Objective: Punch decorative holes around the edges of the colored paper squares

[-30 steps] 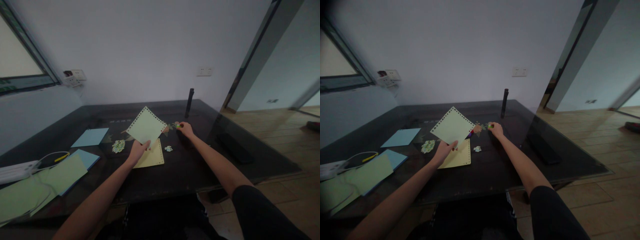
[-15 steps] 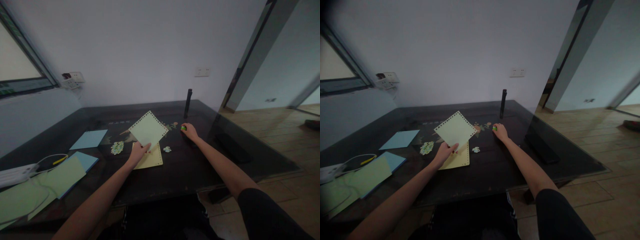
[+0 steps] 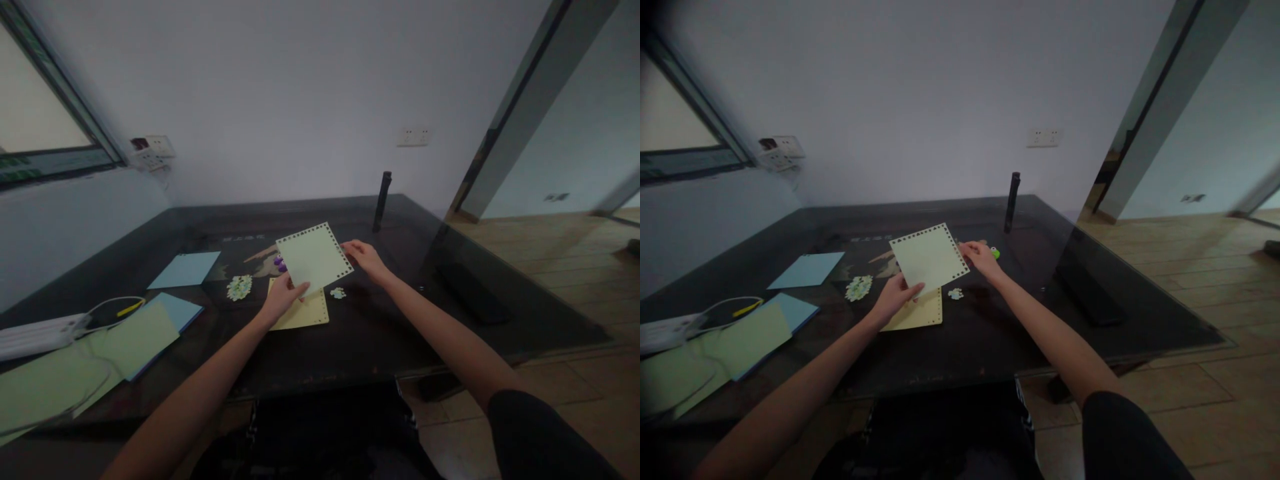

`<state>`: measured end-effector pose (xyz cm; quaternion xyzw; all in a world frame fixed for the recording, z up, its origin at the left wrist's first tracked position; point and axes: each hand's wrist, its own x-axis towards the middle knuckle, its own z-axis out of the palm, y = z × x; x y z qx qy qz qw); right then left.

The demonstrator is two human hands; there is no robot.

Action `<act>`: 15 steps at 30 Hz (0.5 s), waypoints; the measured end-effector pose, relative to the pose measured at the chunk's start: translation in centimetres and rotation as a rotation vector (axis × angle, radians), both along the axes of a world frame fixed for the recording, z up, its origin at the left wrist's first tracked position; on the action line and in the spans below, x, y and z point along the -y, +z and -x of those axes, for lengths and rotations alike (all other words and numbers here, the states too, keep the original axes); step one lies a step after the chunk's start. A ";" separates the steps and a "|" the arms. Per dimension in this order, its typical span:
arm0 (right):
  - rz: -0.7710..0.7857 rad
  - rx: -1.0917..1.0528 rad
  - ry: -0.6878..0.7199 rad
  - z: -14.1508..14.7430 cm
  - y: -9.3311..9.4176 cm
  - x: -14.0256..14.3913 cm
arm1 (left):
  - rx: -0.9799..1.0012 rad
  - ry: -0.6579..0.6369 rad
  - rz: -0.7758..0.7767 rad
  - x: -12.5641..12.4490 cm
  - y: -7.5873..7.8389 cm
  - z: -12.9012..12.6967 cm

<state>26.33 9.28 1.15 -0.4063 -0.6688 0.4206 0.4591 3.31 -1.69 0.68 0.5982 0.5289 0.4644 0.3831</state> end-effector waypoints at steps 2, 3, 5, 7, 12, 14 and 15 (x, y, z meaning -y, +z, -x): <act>0.089 -0.084 0.016 0.6 -0.1 0.6 | 0.032 -0.026 -0.008 0.0 0.1 0.0; 0.116 -0.115 0.012 0.8 -0.2 0.8 | 0.054 -0.039 -0.016 0.0 0.1 0.0; 0.157 -0.158 0.010 0.7 -0.4 1.1 | 0.091 -0.055 -0.038 -0.3 0.1 0.2; 0.177 -0.182 0.015 0.5 -0.4 1.4 | 0.098 -0.035 -0.058 -0.8 0.0 0.6; 0.183 -0.184 0.023 0.1 -0.5 1.7 | 0.058 0.040 -0.101 -1.8 -0.6 1.8; 0.175 -0.169 0.022 0.1 -0.5 1.8 | 0.056 0.046 -0.129 -2.0 -0.8 2.0; 0.170 -0.160 0.017 0.1 -0.4 1.9 | 0.062 0.053 -0.147 -2.0 -0.7 2.0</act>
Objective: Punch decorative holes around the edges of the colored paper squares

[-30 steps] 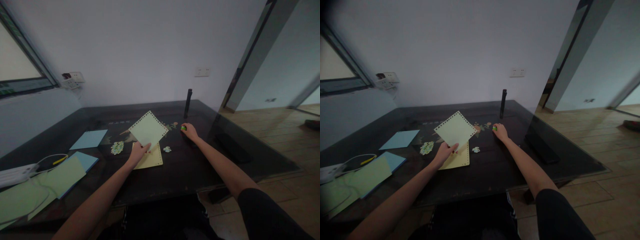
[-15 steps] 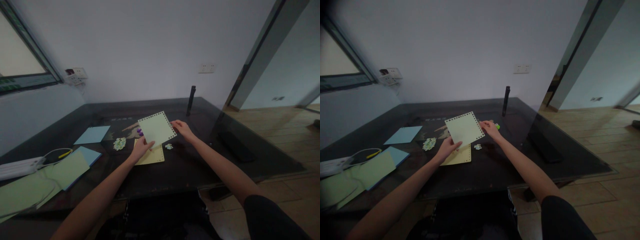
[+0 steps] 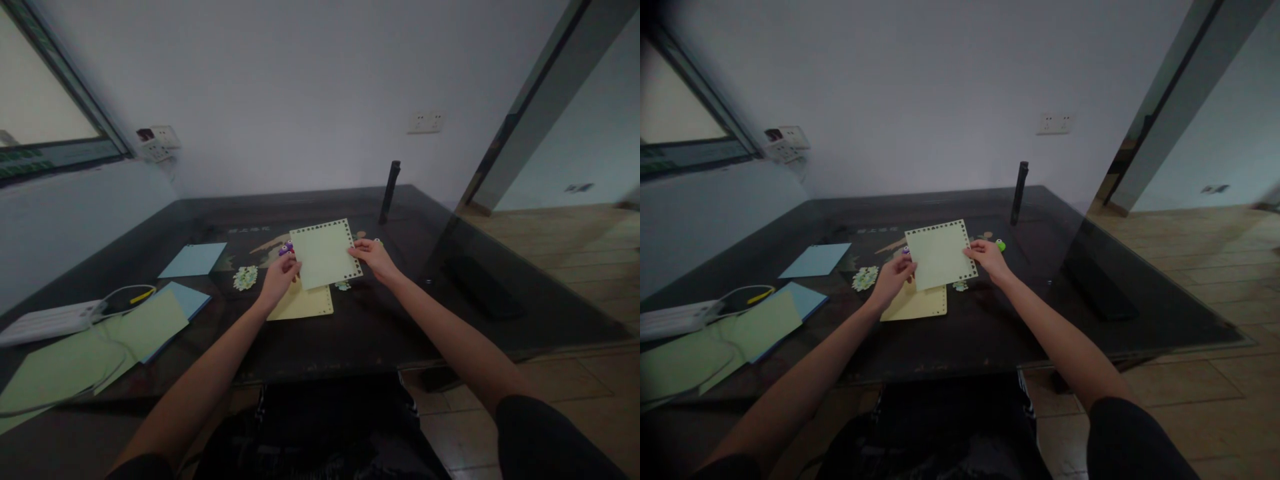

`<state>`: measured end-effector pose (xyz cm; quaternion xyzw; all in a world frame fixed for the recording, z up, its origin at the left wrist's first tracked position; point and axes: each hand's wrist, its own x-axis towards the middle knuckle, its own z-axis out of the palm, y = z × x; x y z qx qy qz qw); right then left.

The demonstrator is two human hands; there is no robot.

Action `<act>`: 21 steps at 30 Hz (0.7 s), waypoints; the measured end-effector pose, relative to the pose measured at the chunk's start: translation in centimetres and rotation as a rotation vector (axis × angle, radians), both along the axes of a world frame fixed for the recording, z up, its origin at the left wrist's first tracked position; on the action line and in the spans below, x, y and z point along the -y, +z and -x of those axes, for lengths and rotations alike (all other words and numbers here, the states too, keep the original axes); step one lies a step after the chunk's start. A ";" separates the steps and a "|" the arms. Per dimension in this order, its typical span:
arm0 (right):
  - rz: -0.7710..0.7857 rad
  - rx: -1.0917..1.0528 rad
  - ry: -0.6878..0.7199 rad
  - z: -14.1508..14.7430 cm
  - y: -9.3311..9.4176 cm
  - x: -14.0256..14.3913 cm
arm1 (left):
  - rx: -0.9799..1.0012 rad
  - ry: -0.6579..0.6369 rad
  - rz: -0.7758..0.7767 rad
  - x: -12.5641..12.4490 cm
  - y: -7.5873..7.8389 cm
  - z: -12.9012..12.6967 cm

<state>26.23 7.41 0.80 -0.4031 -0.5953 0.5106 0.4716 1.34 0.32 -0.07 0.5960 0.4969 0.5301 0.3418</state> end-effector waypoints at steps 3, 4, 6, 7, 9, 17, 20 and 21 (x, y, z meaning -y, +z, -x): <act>-0.023 0.011 -0.036 -0.3 0.6 0.3 | 0.039 0.032 -0.051 0.1 0.4 -0.4; -0.030 0.011 -0.041 -0.5 0.8 0.4 | 0.052 0.042 -0.061 0.1 0.6 -0.6; -0.040 0.017 -0.045 -1.2 1.2 0.7 | 0.064 0.039 -0.067 0.2 1.1 -1.3; -0.045 0.026 -0.048 -1.7 1.4 0.8 | 0.062 0.022 -0.063 0.3 1.4 -1.6; -0.051 0.049 -0.072 -2.8 1.5 1.2 | 0.047 -0.035 -0.041 0.5 2.1 -2.6; -0.034 0.161 -0.249 -9.7 1.5 3.1 | -0.062 -0.199 0.031 0.3 3.6 -8.9; -0.046 0.286 -0.280 -12.4 1.0 3.9 | -0.188 -0.239 0.084 -0.1 3.1 -11.4; -0.057 0.338 -0.271 -13.1 0.7 4.1 | -0.242 -0.259 0.099 -0.2 2.8 -12.0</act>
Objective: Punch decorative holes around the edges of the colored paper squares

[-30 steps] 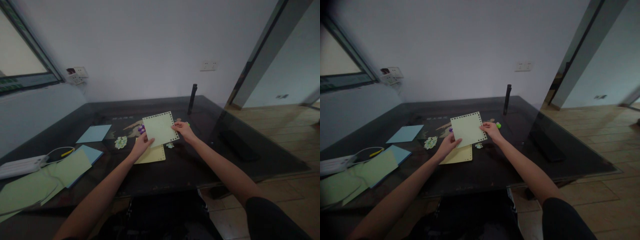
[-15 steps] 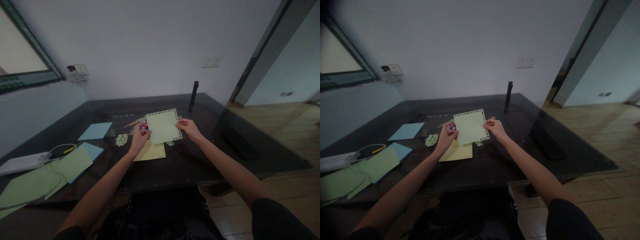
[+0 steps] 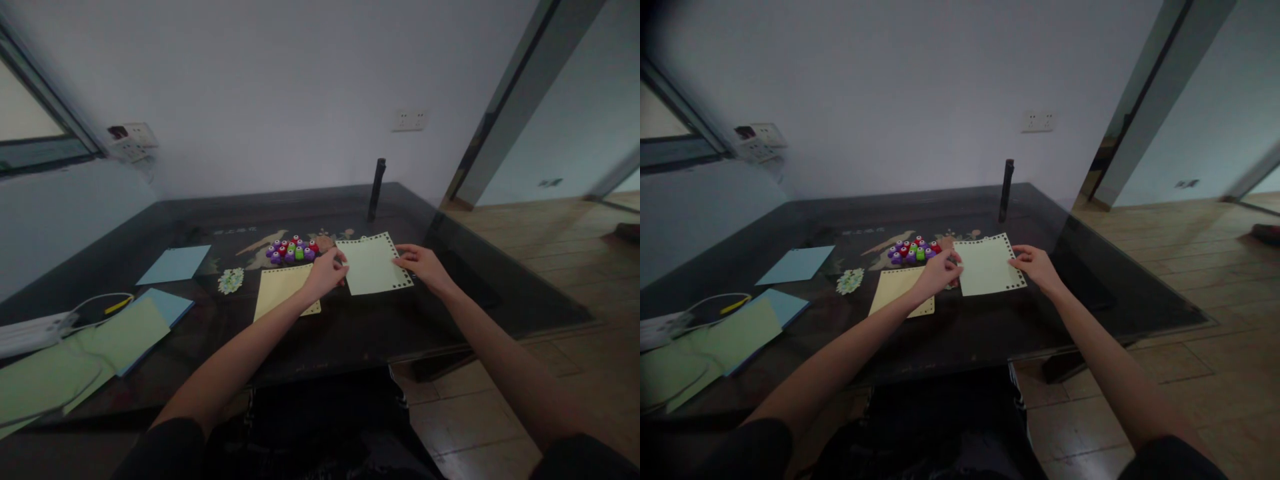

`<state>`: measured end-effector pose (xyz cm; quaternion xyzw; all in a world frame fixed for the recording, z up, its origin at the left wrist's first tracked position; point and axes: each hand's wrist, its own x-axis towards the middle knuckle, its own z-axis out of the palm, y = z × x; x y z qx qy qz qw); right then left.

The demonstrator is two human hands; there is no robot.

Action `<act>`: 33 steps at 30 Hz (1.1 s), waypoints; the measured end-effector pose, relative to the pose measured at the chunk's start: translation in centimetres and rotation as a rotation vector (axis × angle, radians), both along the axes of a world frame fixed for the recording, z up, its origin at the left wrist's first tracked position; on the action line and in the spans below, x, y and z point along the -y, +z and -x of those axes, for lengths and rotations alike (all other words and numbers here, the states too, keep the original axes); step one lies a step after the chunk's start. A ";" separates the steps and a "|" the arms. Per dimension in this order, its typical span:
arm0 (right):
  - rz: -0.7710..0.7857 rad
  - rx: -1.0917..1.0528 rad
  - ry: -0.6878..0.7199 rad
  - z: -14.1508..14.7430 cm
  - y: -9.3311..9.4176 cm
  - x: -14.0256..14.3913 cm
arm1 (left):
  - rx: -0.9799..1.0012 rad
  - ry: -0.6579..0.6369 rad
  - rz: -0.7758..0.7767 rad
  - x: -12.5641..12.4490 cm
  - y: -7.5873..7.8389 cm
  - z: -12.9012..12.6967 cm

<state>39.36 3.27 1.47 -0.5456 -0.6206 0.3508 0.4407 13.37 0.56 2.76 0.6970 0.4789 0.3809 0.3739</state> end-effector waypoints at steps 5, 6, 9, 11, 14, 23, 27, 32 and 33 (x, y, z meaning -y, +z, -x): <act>-0.057 0.273 0.038 -2.4 -2.2 0.8 | -0.347 -0.057 -0.028 -0.3 -1.2 -2.4; -0.078 0.331 0.028 -2.6 -2.6 0.9 | -0.415 -0.055 -0.039 -0.3 -1.4 -2.8; -0.121 0.475 -0.011 -2.8 -3.4 1.1 | -0.577 -0.047 -0.071 -0.1 -1.9 -3.5; -0.132 0.559 -0.034 -2.6 -3.6 1.2 | -0.652 -0.053 -0.106 0.0 -2.1 -3.7; -0.146 0.678 -0.041 -2.4 -3.7 1.2 | -0.727 -0.063 -0.152 0.2 -2.4 -3.8; -0.237 0.794 -0.024 -2.2 -4.2 1.2 | -0.888 -0.060 -0.198 0.8 -2.4 -3.6; -0.243 0.797 -0.030 -2.0 -4.1 1.4 | -0.905 -0.056 -0.192 1.0 -2.4 -3.4; -0.246 0.803 -0.038 -1.8 -4.0 1.6 | -0.931 -0.057 -0.212 1.1 -2.2 -3.3; -0.249 0.804 -0.041 -1.8 -4.0 1.6 | -0.938 -0.055 -0.207 1.1 -2.1 -3.3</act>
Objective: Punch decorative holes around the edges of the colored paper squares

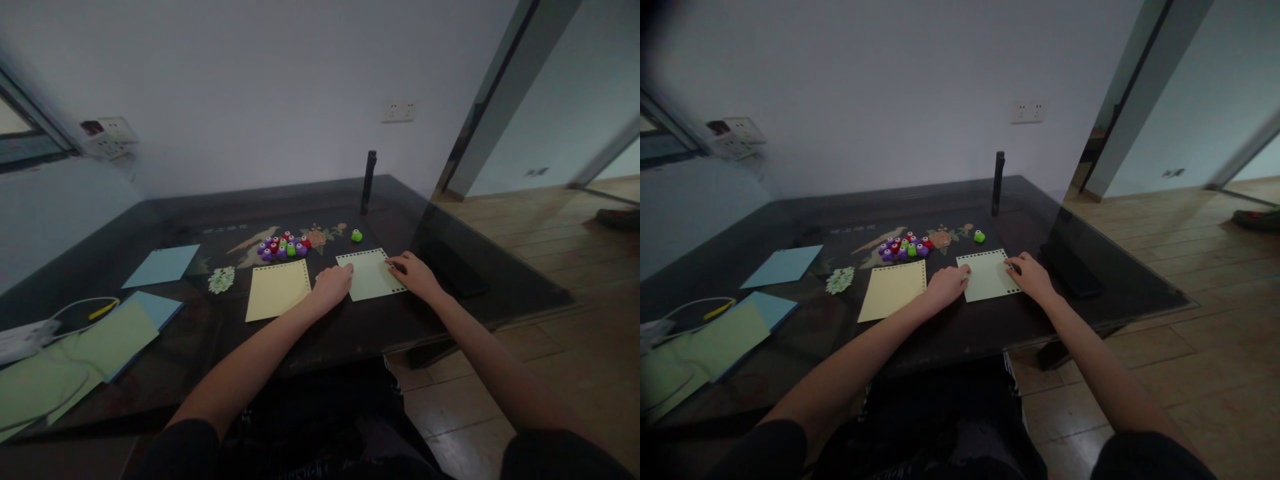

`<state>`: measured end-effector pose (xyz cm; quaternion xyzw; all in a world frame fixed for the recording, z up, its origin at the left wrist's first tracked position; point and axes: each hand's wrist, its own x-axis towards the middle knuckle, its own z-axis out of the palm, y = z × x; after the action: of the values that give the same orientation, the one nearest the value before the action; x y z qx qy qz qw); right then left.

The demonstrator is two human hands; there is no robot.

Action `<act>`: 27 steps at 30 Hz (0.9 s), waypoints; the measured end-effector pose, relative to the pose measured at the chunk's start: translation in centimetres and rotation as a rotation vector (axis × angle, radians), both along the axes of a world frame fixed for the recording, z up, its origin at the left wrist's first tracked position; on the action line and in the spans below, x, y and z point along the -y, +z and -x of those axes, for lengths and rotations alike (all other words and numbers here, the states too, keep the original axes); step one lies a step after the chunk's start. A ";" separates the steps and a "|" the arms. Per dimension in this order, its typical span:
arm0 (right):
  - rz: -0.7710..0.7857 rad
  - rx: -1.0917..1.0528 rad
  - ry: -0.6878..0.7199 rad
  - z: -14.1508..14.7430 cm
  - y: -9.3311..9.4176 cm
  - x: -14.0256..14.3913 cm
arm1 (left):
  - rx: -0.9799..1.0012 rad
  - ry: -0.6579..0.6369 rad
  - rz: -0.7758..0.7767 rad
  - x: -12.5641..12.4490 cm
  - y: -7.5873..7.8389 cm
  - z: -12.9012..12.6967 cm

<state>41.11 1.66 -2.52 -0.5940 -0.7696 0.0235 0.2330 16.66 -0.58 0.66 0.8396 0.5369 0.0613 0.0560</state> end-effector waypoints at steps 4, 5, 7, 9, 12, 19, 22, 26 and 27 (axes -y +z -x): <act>-0.003 0.009 -0.004 0.1 0.1 0.2 | -0.005 0.024 0.021 0.0 0.1 0.0; -0.001 0.011 -0.003 0.2 0.1 0.2 | -0.006 0.026 0.023 0.0 0.0 0.0; 0.004 0.019 -0.002 0.2 0.1 0.2 | -0.005 0.025 0.025 0.1 0.0 -0.2; 0.006 0.021 -0.006 0.1 0.1 0.2 | 0.007 0.016 0.027 0.1 0.2 -0.3; -0.022 -0.017 -0.016 0.0 0.4 0.1 | 0.091 0.007 0.011 0.2 1.5 0.3; -0.086 -0.171 0.069 3.5 3.2 0.6 | 0.332 0.066 -0.174 -1.0 3.2 10.9; -0.072 -0.214 0.225 7.7 4.6 0.6 | 0.312 0.087 -0.239 -1.3 1.6 16.1; -0.048 -0.107 0.436 14.2 5.0 -0.7 | 0.288 0.072 -0.254 -1.3 -0.5 18.9; -0.048 -0.055 0.467 15.7 4.9 -1.2 | 0.281 0.061 -0.235 -1.3 -0.9 18.9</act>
<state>25.44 2.88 2.38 -0.3933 -0.8799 0.0746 0.2561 -2.27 0.75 -0.27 0.8069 0.5381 0.2419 0.0303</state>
